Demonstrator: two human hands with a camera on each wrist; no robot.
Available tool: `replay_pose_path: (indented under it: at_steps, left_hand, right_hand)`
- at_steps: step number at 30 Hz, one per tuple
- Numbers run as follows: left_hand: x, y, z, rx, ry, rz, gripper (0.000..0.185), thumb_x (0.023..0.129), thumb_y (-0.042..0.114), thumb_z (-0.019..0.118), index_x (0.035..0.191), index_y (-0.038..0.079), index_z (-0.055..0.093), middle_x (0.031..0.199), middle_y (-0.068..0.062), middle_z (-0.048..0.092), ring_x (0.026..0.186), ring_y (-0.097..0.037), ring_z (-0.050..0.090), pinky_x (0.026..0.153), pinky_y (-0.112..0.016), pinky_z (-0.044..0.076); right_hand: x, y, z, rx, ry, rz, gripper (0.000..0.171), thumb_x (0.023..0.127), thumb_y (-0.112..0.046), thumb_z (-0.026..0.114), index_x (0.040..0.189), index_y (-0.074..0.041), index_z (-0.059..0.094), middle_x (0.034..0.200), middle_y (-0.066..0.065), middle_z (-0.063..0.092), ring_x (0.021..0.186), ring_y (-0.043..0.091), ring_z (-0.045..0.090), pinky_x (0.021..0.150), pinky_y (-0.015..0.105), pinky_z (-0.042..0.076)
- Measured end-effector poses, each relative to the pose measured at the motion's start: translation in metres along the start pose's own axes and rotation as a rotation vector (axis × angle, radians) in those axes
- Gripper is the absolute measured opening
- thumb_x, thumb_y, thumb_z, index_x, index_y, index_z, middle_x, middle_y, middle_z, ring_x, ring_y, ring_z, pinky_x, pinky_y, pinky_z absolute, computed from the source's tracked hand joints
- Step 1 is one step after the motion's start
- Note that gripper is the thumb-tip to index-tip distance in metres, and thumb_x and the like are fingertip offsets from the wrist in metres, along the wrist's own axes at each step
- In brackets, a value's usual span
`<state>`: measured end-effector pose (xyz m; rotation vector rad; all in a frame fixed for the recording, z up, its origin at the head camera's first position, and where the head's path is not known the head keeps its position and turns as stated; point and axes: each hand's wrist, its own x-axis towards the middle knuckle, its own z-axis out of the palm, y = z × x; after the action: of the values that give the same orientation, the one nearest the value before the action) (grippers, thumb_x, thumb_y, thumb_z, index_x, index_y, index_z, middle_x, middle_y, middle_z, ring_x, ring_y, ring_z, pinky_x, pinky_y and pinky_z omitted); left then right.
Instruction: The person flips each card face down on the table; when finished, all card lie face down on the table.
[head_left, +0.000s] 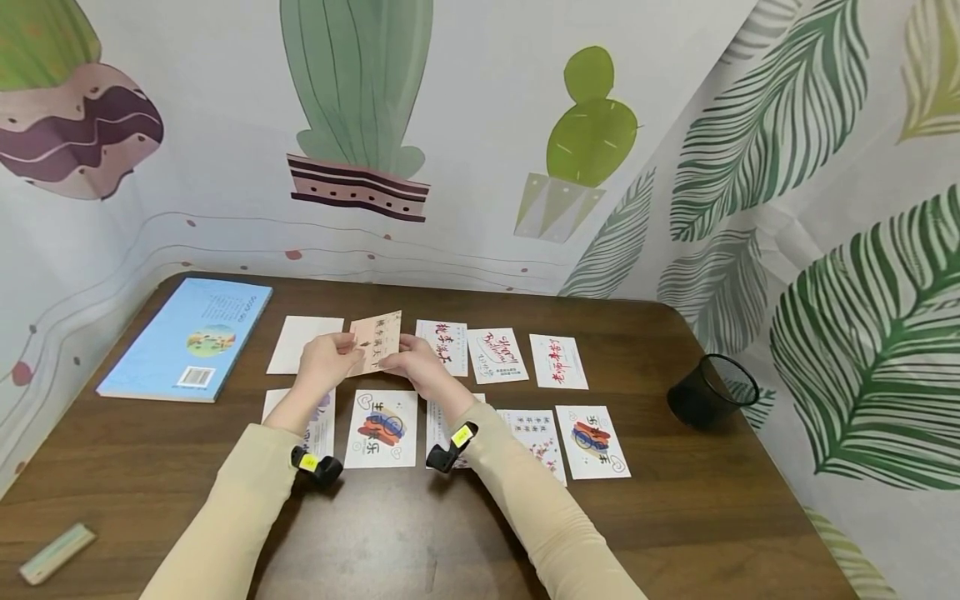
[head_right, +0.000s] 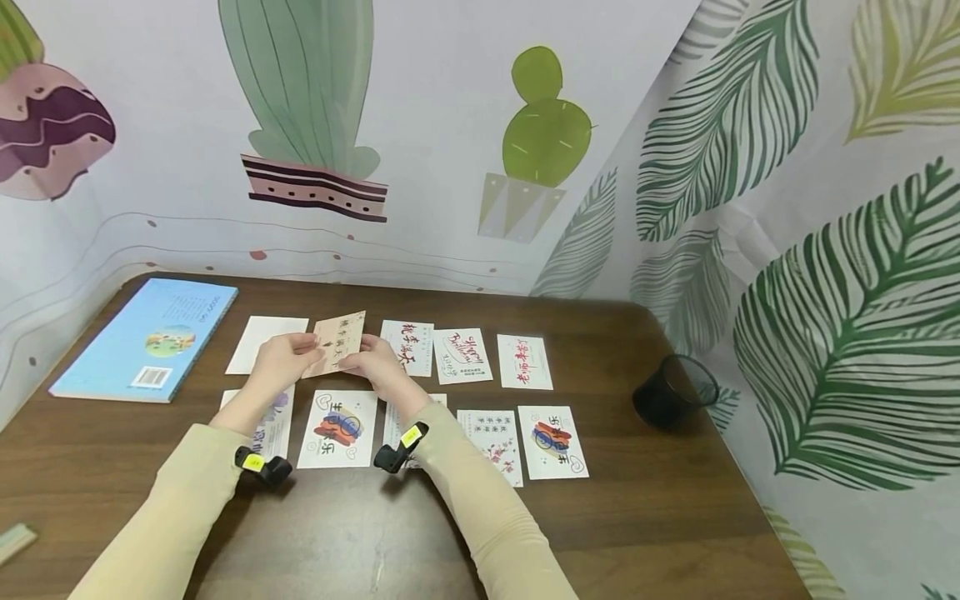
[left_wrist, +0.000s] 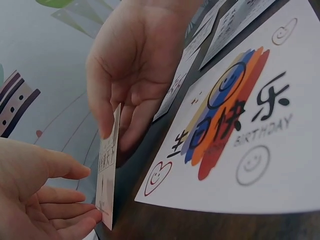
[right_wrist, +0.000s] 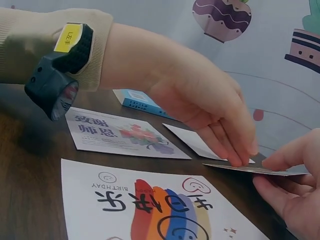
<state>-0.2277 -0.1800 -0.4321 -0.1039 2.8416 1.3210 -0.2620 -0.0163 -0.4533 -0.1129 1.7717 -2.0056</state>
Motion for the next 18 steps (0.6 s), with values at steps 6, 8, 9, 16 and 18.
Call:
replay_pose_path:
  at_steps: [6,8,9,16,18]
  left_hand:
    - [0.001,0.001,0.004,0.01,0.004,0.005,0.048,0.096,0.016,0.055,0.135,-0.013,0.05,0.131,-0.03,0.057,0.123,-0.043,0.055,0.101,-0.05,0.048]
    - [0.002,0.003,0.004,0.014,0.021,0.02,0.047,0.096,0.016,0.055,0.133,-0.012,0.051,0.13,-0.03,0.058,0.121,-0.043,0.056,0.1,-0.05,0.048]
    - [0.003,0.005,0.004,0.011,0.034,0.028,0.046,0.096,0.015,0.056,0.133,-0.012,0.052,0.128,-0.03,0.059,0.12,-0.043,0.056,0.099,-0.05,0.048]
    - [0.005,0.019,0.001,-0.02,0.131,0.093,0.042,0.094,0.02,0.062,0.126,-0.008,0.061,0.119,-0.026,0.066,0.11,-0.04,0.064,0.091,-0.049,0.053]
    - [0.005,0.026,0.002,-0.014,0.14,0.1,0.042,0.093,0.024,0.065,0.122,-0.006,0.065,0.114,-0.024,0.069,0.105,-0.039,0.066,0.087,-0.048,0.054]
  right_hand:
    - [0.001,0.0,0.001,0.016,0.009,0.015,0.058,0.083,0.018,0.053,0.14,0.01,0.042,0.133,0.029,0.056,0.12,0.036,0.059,0.097,0.036,0.053]
    - [0.001,0.0,0.0,0.009,0.014,0.007,0.058,0.083,0.018,0.053,0.139,0.01,0.043,0.132,0.029,0.057,0.12,0.036,0.06,0.096,0.035,0.054]
    - [0.001,-0.001,-0.001,0.005,0.018,0.002,0.058,0.083,0.018,0.053,0.139,0.009,0.043,0.132,0.029,0.057,0.119,0.036,0.06,0.095,0.035,0.054]
    - [-0.005,-0.01,-0.003,-0.01,0.045,-0.046,0.059,0.081,0.019,0.055,0.138,0.007,0.045,0.13,0.027,0.058,0.112,0.032,0.064,0.092,0.034,0.056]
    - [-0.007,-0.013,-0.001,-0.02,0.053,-0.064,0.059,0.08,0.018,0.055,0.137,0.008,0.047,0.129,0.027,0.059,0.107,0.028,0.065,0.091,0.033,0.056]
